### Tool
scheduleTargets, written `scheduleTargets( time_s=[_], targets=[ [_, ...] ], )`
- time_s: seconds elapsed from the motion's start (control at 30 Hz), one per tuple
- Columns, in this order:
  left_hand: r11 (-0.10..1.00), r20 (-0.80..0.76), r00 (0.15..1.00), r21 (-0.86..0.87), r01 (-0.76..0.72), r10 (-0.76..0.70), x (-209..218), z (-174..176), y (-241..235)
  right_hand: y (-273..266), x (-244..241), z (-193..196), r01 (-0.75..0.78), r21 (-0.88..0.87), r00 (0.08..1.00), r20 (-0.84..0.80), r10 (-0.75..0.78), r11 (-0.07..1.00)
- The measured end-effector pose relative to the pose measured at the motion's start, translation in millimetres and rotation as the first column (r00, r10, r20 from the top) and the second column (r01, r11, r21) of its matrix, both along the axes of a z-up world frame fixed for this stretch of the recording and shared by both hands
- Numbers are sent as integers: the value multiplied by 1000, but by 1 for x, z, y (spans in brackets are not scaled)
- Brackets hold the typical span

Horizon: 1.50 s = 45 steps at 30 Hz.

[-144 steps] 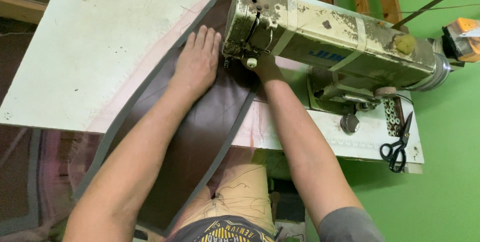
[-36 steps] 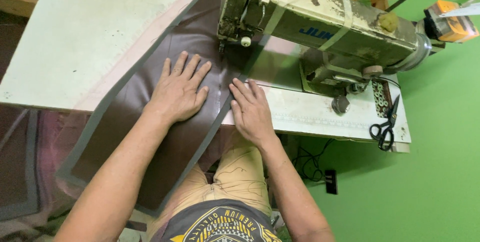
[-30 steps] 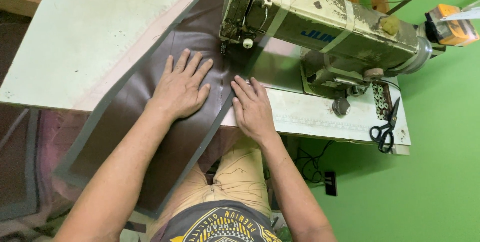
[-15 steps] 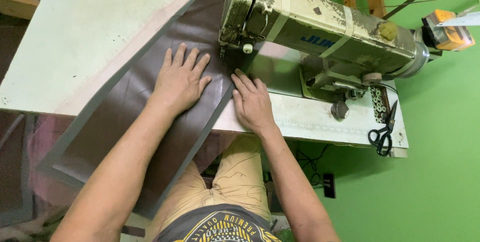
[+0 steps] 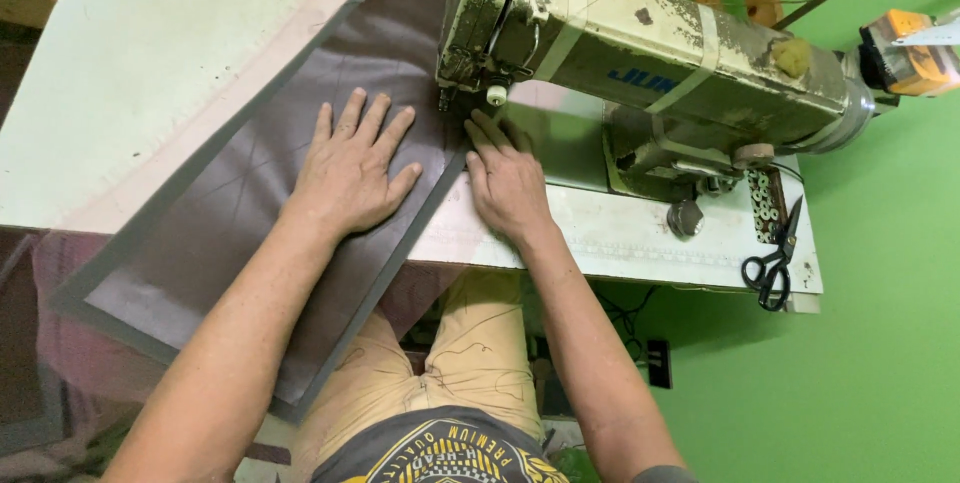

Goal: The person is preparing a large piece of brown synthetic material on a sewing machine table, aligning it and using scissors to trim edges.

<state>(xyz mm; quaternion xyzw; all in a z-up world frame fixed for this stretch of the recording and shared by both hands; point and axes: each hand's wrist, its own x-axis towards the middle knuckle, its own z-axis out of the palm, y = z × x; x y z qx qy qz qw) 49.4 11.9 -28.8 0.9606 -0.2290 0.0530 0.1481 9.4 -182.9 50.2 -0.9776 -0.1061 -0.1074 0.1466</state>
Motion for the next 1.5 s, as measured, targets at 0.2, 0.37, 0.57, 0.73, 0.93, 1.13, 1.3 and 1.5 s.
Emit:
scheduleTargets(
  time_s=[0.2,0.37,0.57,0.73,0.93,1.13,1.3,1.5],
  targets=[
    [1000,-15,1000,-24,-20,20,10,4,-4,-49,53,-107,38,-22,997,-61,-40,999],
    [999,-13,1000,-31,-12,11,22,1,-6,-40,47,-68,38,-8,992,-119,-39,999],
    [999,-9,1000,-43,-13,13,36,1,-8,-42,62,-65,-9,-3,995,-100,8,1000],
    [998,-11,1000,-56,-17,16,47,1,-11,-58,86,-96,-87,-60,979,178,96,994],
    [997,-31,999,-70,-12,10,61,2,-13,-61,102,-101,-124,-124,943,294,156,985],
    [997,-31,999,-70,-11,8,76,1,-14,-53,113,-87,59,-49,995,-76,-63,997],
    [1000,-83,996,-15,17,-18,92,5,-17,-49,116,-73,240,173,945,-266,-189,955],
    [999,-117,993,-44,8,-13,103,12,-20,-86,153,-129,222,-55,929,-292,-229,973]
  ],
)
